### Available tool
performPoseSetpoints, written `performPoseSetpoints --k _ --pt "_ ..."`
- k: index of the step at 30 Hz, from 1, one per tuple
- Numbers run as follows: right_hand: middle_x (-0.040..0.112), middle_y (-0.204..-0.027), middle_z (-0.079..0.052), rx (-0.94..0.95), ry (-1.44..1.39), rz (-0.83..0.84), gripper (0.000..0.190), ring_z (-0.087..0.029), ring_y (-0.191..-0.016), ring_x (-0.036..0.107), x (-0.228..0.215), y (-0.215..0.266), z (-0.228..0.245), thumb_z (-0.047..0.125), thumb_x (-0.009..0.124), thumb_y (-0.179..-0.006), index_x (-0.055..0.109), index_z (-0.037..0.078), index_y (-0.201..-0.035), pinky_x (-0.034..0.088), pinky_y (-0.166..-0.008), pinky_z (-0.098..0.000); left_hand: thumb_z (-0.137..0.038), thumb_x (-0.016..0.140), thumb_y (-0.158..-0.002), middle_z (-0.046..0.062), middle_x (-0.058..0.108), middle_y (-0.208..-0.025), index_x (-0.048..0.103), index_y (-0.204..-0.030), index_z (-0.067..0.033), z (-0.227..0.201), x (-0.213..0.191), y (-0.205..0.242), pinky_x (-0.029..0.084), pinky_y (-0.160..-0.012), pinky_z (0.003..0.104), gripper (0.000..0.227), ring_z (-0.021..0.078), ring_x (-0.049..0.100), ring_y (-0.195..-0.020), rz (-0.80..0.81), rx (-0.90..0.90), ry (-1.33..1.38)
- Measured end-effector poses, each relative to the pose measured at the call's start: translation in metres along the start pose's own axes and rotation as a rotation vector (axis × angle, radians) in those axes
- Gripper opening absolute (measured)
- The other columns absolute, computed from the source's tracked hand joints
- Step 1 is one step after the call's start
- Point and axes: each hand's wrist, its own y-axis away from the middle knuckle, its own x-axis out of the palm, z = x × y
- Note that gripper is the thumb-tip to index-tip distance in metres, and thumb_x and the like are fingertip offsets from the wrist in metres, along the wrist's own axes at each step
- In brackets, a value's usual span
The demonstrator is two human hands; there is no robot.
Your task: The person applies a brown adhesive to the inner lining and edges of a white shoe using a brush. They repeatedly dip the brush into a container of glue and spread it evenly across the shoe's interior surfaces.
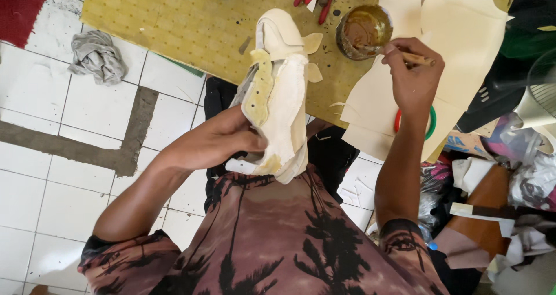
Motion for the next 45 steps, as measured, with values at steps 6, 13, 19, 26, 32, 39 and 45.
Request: performPoseSetpoints --k 6,13,19,26,32,39,45 --pt "0.068 -0.079 -0.002 -0.012 -0.006 0.029 0.013 -0.011 -0.060 0.049 0.001 -0.005 -0.007 0.008 0.066 -0.102 0.079 0.005 -0.100 0.037 -0.053 -0.0243 -0.006 0.051 -0.105 0.004 0.062 -0.096 0.060 -0.116 -0.0050 -0.012 0.000 -0.004 0.048 -0.066 0.027 0.015 0.0117 0.055 -0.074 0.211 0.194 0.007" --pt "0.063 -0.075 -0.011 -0.004 -0.392 -0.242 0.026 -0.014 -0.057 0.056 -0.005 -0.011 -0.021 0.026 0.067 -0.103 0.070 0.000 -0.102 0.041 -0.051 -0.0234 -0.002 0.059 -0.100 0.007 0.068 -0.134 0.057 -0.136 -0.0062 -0.024 0.004 -0.008 0.054 -0.102 0.037 0.037 0.0197 0.066 -0.121 0.152 0.272 -0.307" --pt "0.063 -0.061 -0.009 0.198 -0.458 -0.407 0.035 -0.013 -0.046 0.056 -0.006 -0.009 -0.016 0.034 0.067 -0.099 0.068 0.003 -0.083 0.034 -0.041 -0.0221 -0.002 0.065 -0.091 0.005 0.067 -0.134 0.061 -0.129 -0.0114 -0.026 0.009 -0.008 0.051 -0.106 0.040 0.039 0.0221 0.064 -0.124 0.019 0.285 -0.423" --pt "0.060 -0.054 -0.006 0.405 -0.643 -0.415 0.033 -0.010 -0.043 0.051 -0.013 -0.012 -0.044 0.033 0.074 -0.093 0.070 0.005 -0.076 0.028 -0.041 -0.0196 -0.011 0.065 -0.098 0.008 0.065 -0.139 0.056 -0.137 -0.0113 -0.025 0.013 -0.011 0.052 -0.107 0.043 0.040 0.0261 0.066 -0.127 -0.015 0.387 -0.570" --pt "0.079 -0.110 0.002 0.277 -1.631 0.314 0.027 0.002 -0.068 0.053 -0.055 0.021 -0.057 0.030 0.066 -0.112 0.078 0.009 -0.124 0.043 -0.062 -0.0077 -0.005 0.062 -0.089 0.002 0.069 -0.119 0.059 -0.121 -0.0110 -0.039 0.017 -0.015 0.048 -0.087 0.033 0.033 0.0175 0.064 -0.104 0.017 0.282 -0.503" --pt "0.063 -0.064 0.010 -0.382 -0.819 0.524 0.012 0.004 -0.041 0.052 -0.040 0.070 0.056 0.028 0.070 -0.099 0.068 0.021 -0.109 0.043 -0.032 -0.0117 0.001 0.067 -0.077 0.001 0.068 -0.121 0.041 -0.148 -0.0099 -0.050 0.026 -0.026 0.048 -0.093 0.026 0.076 0.0118 0.060 -0.112 0.067 0.149 -0.382" --pt "0.074 -0.082 -0.005 -0.632 -0.502 0.659 0.019 -0.015 -0.059 0.068 -0.040 0.069 0.077 0.013 0.069 -0.089 0.068 0.002 -0.105 0.061 -0.053 -0.0224 -0.009 0.071 -0.076 0.001 0.070 -0.120 0.045 -0.139 -0.0107 -0.058 0.029 -0.032 0.055 -0.082 0.025 0.069 0.0128 0.066 -0.100 0.148 0.102 -0.497"
